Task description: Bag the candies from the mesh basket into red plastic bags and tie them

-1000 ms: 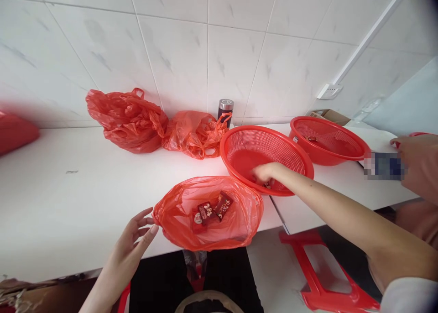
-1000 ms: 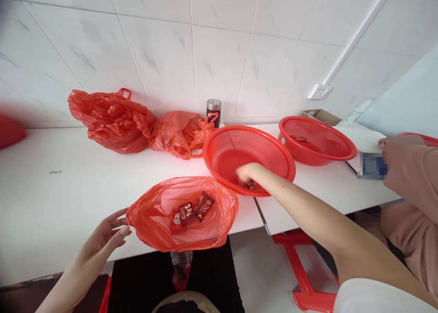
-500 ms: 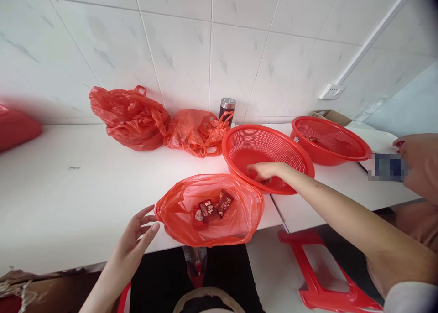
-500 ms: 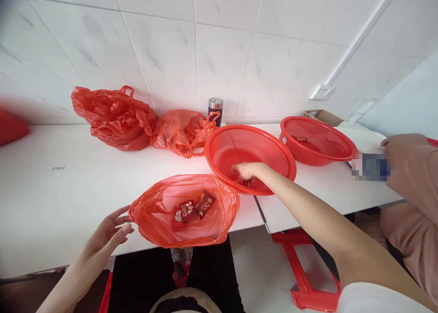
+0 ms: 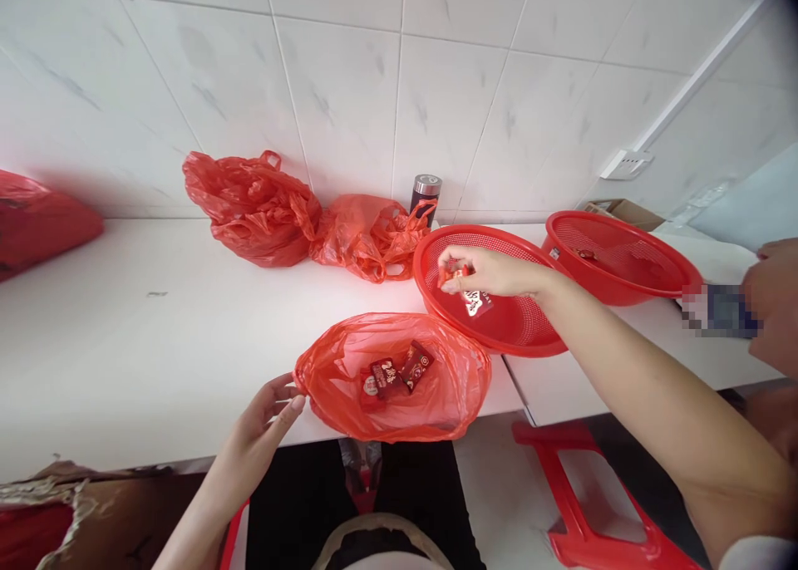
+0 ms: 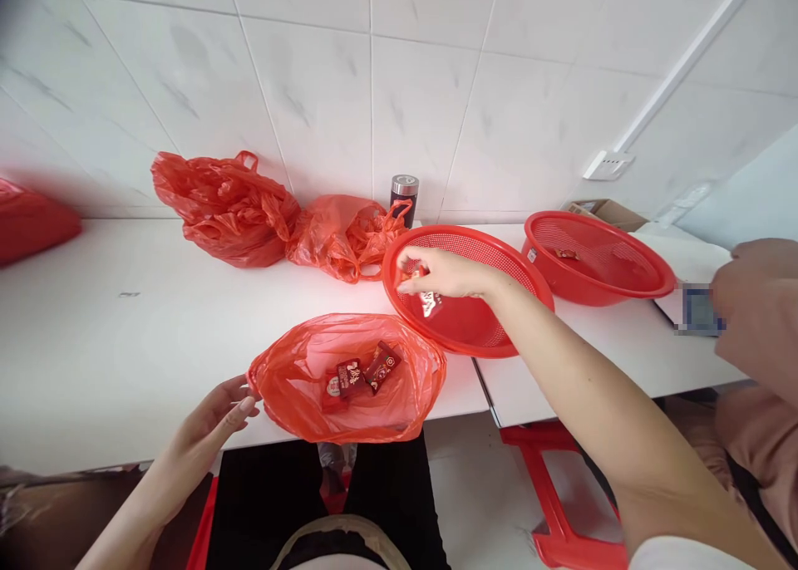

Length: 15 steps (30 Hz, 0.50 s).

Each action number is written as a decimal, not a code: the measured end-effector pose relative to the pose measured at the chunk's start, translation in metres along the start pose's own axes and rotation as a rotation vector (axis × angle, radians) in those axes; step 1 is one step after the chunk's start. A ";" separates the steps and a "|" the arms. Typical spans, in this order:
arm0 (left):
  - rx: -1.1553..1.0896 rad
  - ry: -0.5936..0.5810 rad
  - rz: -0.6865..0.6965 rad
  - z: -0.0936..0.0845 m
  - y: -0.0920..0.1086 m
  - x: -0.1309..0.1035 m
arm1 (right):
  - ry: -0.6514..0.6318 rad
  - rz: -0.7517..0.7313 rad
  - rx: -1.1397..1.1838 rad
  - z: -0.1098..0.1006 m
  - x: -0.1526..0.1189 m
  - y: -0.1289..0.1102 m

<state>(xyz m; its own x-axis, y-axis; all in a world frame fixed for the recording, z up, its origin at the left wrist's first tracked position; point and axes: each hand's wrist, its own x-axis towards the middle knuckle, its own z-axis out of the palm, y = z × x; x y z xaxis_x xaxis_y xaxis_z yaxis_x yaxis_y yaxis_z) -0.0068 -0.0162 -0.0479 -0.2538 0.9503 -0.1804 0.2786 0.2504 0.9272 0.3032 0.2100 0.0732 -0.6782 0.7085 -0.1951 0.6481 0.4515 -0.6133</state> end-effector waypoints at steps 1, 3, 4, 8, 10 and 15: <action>-0.006 -0.033 0.018 0.001 0.000 0.002 | -0.027 -0.050 0.053 0.006 -0.001 -0.017; -0.017 -0.070 0.057 0.004 0.000 0.006 | -0.139 -0.109 0.055 0.030 0.001 -0.046; -0.022 -0.070 0.073 0.006 0.000 0.008 | -0.193 -0.117 0.020 0.046 0.004 -0.058; -0.064 -0.021 0.079 0.009 -0.003 0.010 | -0.264 -0.109 -0.114 0.102 0.025 -0.075; -0.085 -0.010 0.068 0.007 -0.005 0.009 | -0.226 -0.122 -0.158 0.115 0.035 -0.073; -0.092 0.001 0.038 0.001 -0.010 0.004 | -0.127 -0.100 -0.327 0.113 0.041 -0.066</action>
<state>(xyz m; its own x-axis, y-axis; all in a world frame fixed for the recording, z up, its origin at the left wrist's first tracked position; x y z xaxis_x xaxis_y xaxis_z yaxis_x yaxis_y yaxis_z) -0.0097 -0.0142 -0.0578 -0.2456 0.9586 -0.1442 0.2016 0.1960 0.9596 0.1930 0.1481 0.0193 -0.7682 0.5883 -0.2526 0.6390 0.6794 -0.3608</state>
